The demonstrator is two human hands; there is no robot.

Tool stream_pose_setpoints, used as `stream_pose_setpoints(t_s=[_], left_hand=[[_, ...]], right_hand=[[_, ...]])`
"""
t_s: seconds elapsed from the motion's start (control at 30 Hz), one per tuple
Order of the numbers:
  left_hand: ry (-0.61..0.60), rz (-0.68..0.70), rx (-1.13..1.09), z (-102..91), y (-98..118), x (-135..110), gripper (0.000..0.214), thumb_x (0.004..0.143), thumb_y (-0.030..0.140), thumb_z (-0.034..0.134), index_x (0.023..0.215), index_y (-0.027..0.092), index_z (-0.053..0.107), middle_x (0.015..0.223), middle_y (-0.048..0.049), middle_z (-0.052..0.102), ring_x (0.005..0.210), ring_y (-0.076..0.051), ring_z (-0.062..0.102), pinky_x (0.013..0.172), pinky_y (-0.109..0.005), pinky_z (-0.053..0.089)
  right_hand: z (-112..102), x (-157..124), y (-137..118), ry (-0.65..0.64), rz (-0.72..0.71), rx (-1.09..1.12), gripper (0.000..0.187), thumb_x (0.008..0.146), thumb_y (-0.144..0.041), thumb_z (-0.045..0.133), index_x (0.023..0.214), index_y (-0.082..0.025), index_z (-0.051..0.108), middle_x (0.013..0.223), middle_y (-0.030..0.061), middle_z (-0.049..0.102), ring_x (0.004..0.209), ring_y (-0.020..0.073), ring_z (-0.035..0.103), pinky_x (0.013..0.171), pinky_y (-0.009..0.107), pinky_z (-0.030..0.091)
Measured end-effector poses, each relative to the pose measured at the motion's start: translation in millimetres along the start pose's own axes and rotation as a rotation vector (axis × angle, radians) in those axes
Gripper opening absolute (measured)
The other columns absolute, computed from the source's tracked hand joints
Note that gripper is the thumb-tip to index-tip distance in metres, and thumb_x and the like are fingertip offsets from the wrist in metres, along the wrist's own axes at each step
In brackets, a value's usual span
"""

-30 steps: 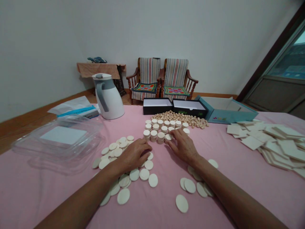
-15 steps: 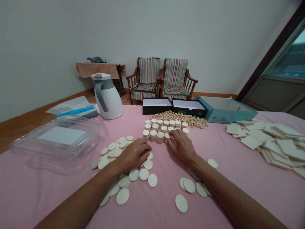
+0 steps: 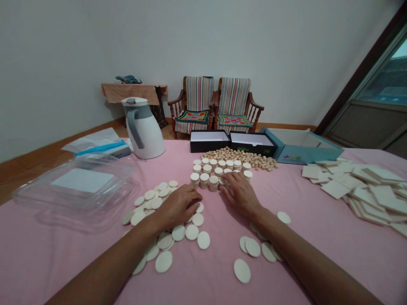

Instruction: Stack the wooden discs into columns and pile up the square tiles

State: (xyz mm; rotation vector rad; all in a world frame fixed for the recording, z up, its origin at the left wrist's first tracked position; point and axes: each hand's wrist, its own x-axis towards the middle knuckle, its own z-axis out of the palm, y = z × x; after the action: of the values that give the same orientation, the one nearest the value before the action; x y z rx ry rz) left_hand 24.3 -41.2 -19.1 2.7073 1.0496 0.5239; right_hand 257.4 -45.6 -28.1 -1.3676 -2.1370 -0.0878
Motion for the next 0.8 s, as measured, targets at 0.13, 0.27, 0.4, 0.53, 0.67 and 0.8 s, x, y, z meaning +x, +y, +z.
stream_pose_setpoints(t_s=[0.13,0.27,0.4,0.53,0.67,0.8], left_hand=[[-0.007,-0.003,0.004,0.0,0.1,0.4,0.018,0.084,0.018,0.051,0.095,0.017,0.066,0.092,-0.0073,0.061,0.090,-0.019,0.054,0.079,-0.030,0.044],[0.002,-0.003,-0.005,-0.2,0.6,0.3,0.018,0.084,0.017,0.051,0.094,0.017,0.065,0.093,-0.0073,0.061,0.089,-0.019,0.054,0.079,-0.030,0.044],[0.011,0.008,-0.010,-0.6,0.7,-0.3,0.017,0.084,0.017,0.051,0.093,0.018,0.065,0.091,-0.0070,0.060,0.088,-0.019,0.054,0.077,-0.030,0.044],[0.004,0.004,-0.004,-0.2,0.0,-0.4,0.017,0.084,0.018,0.051,0.094,0.018,0.065,0.092,-0.0071,0.060,0.089,-0.019,0.054,0.078,-0.030,0.044],[0.002,0.010,0.006,1.1,-1.3,0.0,0.017,0.084,0.017,0.051,0.095,0.018,0.065,0.092,-0.0069,0.060,0.090,-0.019,0.054,0.078,-0.030,0.044],[-0.002,0.007,0.007,1.4,-1.5,-0.1,0.018,0.085,0.018,0.050,0.094,0.018,0.065,0.092,-0.0068,0.060,0.089,-0.019,0.053,0.078,-0.030,0.044]], right_hand=[[-0.2,-0.8,-2.8,-0.009,0.017,0.003,0.018,0.086,-0.018,0.049,0.102,-0.019,0.056,0.101,0.0100,0.057,0.093,0.0237,0.046,0.080,0.036,0.039],[-0.2,-2.6,-3.1,0.004,0.015,0.044,0.019,0.088,-0.015,0.044,0.101,-0.019,0.056,0.102,0.0100,0.056,0.092,0.0220,0.047,0.080,0.035,0.040],[0.7,-3.8,-2.4,0.011,0.022,0.065,0.024,0.080,-0.007,0.044,0.099,-0.019,0.054,0.101,0.0094,0.055,0.091,0.0215,0.047,0.080,0.034,0.040],[1.7,-5.2,-2.9,0.019,0.037,0.073,0.023,0.075,-0.006,0.045,0.094,-0.019,0.051,0.097,0.0089,0.054,0.089,0.0220,0.047,0.080,0.034,0.039],[2.3,-5.3,-1.5,0.030,0.055,0.062,0.025,0.073,-0.009,0.047,0.096,-0.018,0.050,0.096,0.0098,0.054,0.090,0.0235,0.047,0.080,0.036,0.039],[0.7,-3.7,0.0,0.025,0.046,0.034,0.028,0.076,-0.012,0.049,0.103,-0.017,0.052,0.100,0.0112,0.055,0.093,0.0248,0.047,0.081,0.037,0.040]])
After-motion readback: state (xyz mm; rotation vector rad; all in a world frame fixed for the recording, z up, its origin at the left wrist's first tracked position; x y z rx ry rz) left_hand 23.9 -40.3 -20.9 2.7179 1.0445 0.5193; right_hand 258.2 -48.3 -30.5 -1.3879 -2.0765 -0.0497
